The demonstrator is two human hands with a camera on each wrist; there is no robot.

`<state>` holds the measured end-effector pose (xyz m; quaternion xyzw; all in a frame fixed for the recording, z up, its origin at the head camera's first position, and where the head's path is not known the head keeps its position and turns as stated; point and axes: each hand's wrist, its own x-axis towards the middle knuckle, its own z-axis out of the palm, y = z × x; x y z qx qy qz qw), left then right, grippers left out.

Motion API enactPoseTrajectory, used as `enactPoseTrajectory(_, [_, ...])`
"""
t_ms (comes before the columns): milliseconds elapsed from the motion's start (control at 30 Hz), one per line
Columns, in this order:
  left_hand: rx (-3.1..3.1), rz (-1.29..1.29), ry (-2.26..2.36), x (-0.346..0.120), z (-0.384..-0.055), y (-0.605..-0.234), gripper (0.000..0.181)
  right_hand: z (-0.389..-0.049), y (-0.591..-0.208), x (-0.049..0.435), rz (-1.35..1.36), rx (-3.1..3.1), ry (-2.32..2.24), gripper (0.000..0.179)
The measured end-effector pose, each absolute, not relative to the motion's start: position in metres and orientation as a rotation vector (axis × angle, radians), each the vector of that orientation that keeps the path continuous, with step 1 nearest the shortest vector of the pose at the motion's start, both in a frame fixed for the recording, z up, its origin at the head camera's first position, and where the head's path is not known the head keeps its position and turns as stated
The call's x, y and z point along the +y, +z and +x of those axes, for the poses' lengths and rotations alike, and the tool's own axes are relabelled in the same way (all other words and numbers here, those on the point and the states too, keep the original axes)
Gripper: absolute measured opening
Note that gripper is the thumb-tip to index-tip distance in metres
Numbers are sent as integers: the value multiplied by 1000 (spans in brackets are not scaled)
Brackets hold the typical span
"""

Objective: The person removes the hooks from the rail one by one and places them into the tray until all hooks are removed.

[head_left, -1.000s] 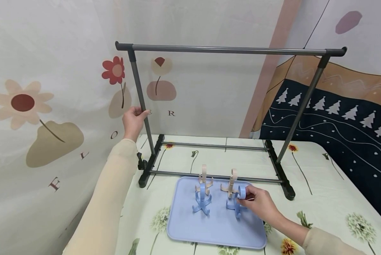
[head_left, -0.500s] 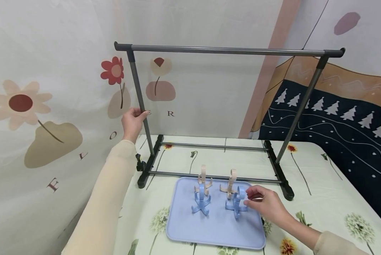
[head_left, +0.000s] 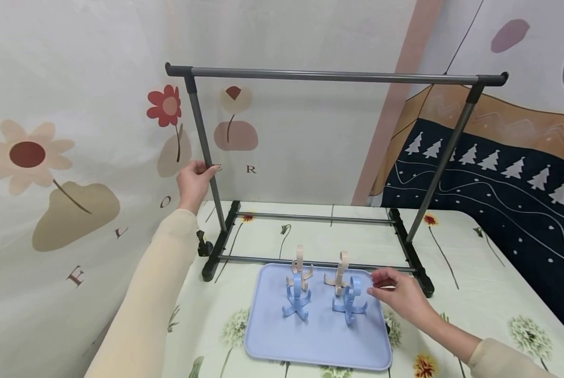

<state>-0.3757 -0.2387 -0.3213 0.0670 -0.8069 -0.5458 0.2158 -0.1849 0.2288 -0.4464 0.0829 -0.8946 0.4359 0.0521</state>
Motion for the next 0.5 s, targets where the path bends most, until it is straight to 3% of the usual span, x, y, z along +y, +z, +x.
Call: enactPoseTrajectory(500, [-2321, 62, -1241, -246, -358, -329, 46, -207, -438, 252, 232, -2683, 1123, 27])
